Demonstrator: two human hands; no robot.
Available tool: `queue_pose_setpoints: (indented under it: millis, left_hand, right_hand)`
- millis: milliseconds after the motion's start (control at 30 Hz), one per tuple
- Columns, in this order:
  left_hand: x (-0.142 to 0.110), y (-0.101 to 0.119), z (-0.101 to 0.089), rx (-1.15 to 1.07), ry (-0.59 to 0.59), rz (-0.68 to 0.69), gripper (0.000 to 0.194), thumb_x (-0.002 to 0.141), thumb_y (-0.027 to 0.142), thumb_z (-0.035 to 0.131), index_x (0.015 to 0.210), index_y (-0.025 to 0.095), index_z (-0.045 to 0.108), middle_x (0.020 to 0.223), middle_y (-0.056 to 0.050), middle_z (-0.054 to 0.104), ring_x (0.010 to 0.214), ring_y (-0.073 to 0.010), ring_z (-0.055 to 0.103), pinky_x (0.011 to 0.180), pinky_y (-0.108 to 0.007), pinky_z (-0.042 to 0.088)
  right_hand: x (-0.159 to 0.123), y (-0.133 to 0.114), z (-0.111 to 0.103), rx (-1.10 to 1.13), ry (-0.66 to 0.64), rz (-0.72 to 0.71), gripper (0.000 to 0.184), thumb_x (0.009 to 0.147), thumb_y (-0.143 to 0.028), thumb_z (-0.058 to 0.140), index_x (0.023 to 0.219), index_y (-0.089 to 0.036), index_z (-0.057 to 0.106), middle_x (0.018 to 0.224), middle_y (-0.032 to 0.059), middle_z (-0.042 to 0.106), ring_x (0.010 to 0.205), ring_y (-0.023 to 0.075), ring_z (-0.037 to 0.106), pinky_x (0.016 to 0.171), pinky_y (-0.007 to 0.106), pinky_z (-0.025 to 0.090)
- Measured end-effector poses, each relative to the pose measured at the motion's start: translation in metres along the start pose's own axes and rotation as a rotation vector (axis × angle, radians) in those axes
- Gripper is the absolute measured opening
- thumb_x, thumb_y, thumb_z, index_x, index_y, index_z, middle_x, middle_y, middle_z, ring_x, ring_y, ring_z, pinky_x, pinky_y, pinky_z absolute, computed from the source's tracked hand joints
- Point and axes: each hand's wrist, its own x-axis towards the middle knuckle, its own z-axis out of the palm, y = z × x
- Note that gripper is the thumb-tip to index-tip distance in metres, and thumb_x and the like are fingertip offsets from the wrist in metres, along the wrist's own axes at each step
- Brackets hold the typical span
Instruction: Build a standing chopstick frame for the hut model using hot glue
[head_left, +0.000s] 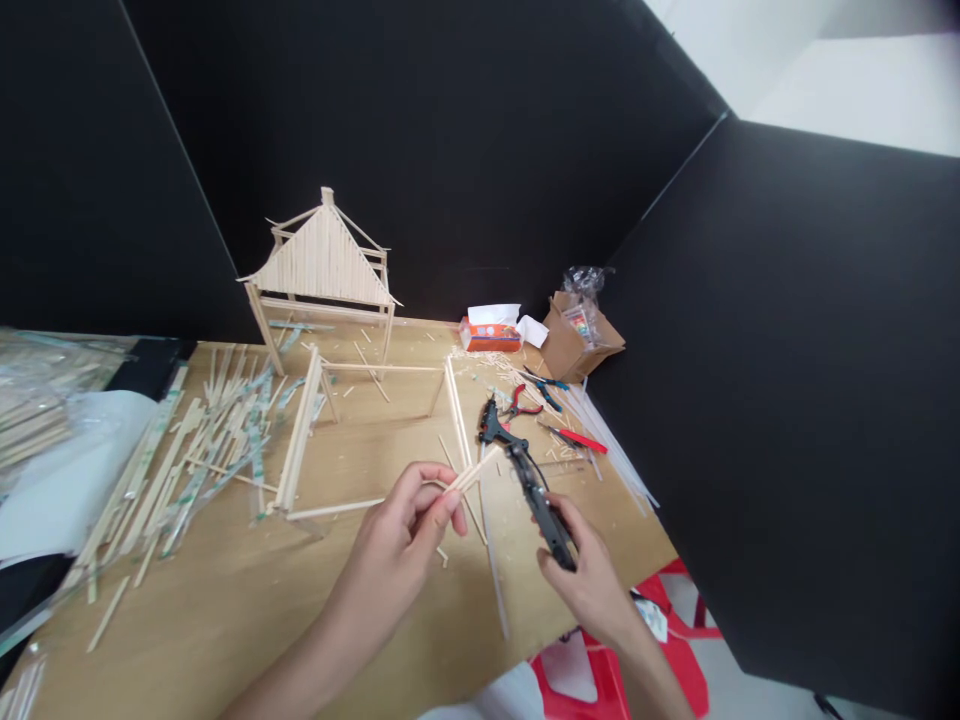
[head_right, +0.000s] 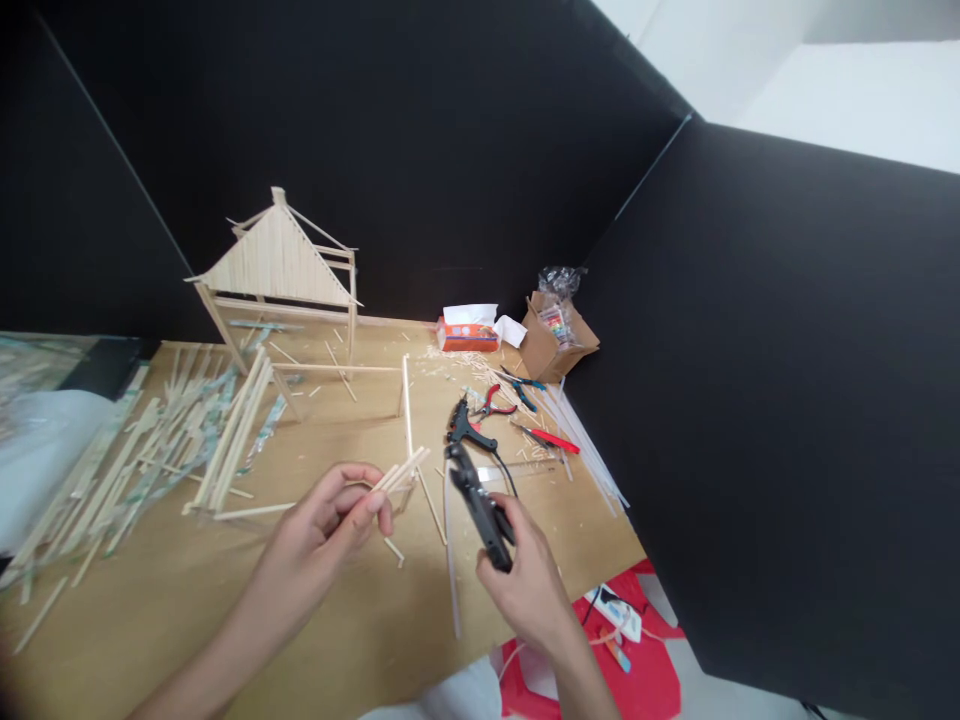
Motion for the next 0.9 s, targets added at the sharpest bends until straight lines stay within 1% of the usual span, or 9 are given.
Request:
queue_pose_setpoints:
  millis: [100, 233, 300, 367, 433, 500, 567, 700, 900]
  left_hand:
    - [0.000, -0.001, 0.001, 0.004, -0.037, -0.024, 0.022, 0.092, 0.044, 0.047, 0.100, 0.023, 0.045, 0.069, 0.004, 0.062, 0.051, -0.0090, 0.038, 0.050, -0.021, 0.028]
    - [0.001, -0.003, 0.004, -0.048, -0.056, -0.072, 0.022, 0.091, 0.044, 0.050, 0.091, 0.024, 0.042, 0.071, 0.004, 0.064, 0.048, -0.0083, 0.036, 0.047, -0.019, 0.026]
    - [0.002, -0.004, 0.004, -0.059, -0.054, -0.079, 0.022, 0.090, 0.044, 0.050, 0.090, 0.024, 0.042, 0.071, 0.004, 0.064, 0.048, -0.0080, 0.035, 0.046, -0.019, 0.025]
    - [0.002, -0.003, 0.004, -0.044, -0.048, -0.070, 0.022, 0.090, 0.044, 0.050, 0.097, 0.024, 0.045, 0.073, 0.004, 0.066, 0.048, -0.0081, 0.035, 0.046, -0.019, 0.027]
    - [0.002, -0.002, 0.003, 0.014, -0.050, -0.059, 0.024, 0.091, 0.045, 0.049, 0.102, 0.024, 0.050, 0.079, 0.001, 0.069, 0.049, -0.0086, 0.040, 0.049, -0.021, 0.032]
    - [0.002, 0.000, 0.001, 0.107, -0.064, -0.053, 0.026, 0.091, 0.046, 0.047, 0.098, 0.023, 0.056, 0.083, -0.001, 0.071, 0.050, -0.0092, 0.044, 0.052, -0.022, 0.036]
    - [0.001, 0.001, 0.000, 0.184, -0.078, -0.052, 0.030, 0.092, 0.048, 0.045, 0.092, 0.022, 0.059, 0.083, -0.002, 0.072, 0.050, -0.0094, 0.047, 0.054, -0.023, 0.037]
    - [0.000, 0.001, 0.000, 0.203, -0.108, -0.056, 0.030, 0.093, 0.049, 0.043, 0.094, 0.023, 0.057, 0.082, 0.000, 0.072, 0.048, -0.0089, 0.049, 0.052, -0.023, 0.037]
    - [0.001, -0.003, 0.002, 0.193, -0.123, -0.057, 0.025, 0.094, 0.048, 0.041, 0.096, 0.024, 0.050, 0.075, 0.004, 0.069, 0.048, -0.0088, 0.050, 0.054, -0.022, 0.039]
  right_hand:
    - [-0.009, -0.024, 0.004, 0.094, -0.049, -0.052, 0.053, 0.070, -0.009, 0.055, 0.121, -0.024, 0.050, 0.113, 0.0052, 0.063, 0.105, 0.0209, 0.060, 0.090, 0.029, 0.047]
    - [-0.011, -0.038, 0.007, 0.207, -0.139, -0.015, 0.049, 0.072, -0.007, 0.053, 0.119, -0.023, 0.051, 0.100, 0.0030, 0.064, 0.092, 0.0178, 0.061, 0.085, 0.027, 0.048]
    - [-0.011, -0.040, 0.008, 0.244, -0.166, 0.006, 0.045, 0.073, -0.008, 0.053, 0.116, -0.022, 0.053, 0.095, 0.0020, 0.063, 0.087, 0.0168, 0.060, 0.082, 0.026, 0.048]
    - [-0.012, -0.042, 0.009, 0.281, -0.189, 0.029, 0.041, 0.075, -0.009, 0.053, 0.115, -0.021, 0.054, 0.091, 0.0009, 0.061, 0.083, 0.0159, 0.060, 0.078, 0.024, 0.048]
    - [-0.013, -0.044, 0.009, 0.312, -0.209, 0.050, 0.038, 0.077, -0.011, 0.052, 0.114, -0.021, 0.055, 0.088, 0.0002, 0.060, 0.082, 0.0154, 0.060, 0.076, 0.024, 0.048]
    - [-0.014, -0.046, 0.008, 0.313, -0.219, 0.067, 0.038, 0.077, -0.011, 0.053, 0.114, -0.022, 0.055, 0.087, -0.0002, 0.060, 0.080, 0.0152, 0.059, 0.075, 0.023, 0.048]
    - [-0.014, -0.048, 0.008, 0.304, -0.225, 0.080, 0.039, 0.077, -0.010, 0.054, 0.114, -0.022, 0.055, 0.087, -0.0001, 0.060, 0.080, 0.0153, 0.059, 0.074, 0.023, 0.048]
    - [-0.014, -0.048, 0.007, 0.322, -0.245, 0.081, 0.038, 0.079, -0.011, 0.054, 0.115, -0.022, 0.055, 0.089, 0.0005, 0.060, 0.081, 0.0157, 0.059, 0.074, 0.024, 0.048]
    - [-0.015, -0.049, 0.008, 0.369, -0.267, 0.093, 0.034, 0.079, -0.012, 0.055, 0.112, -0.021, 0.056, 0.088, 0.0005, 0.059, 0.081, 0.0153, 0.058, 0.073, 0.023, 0.047]
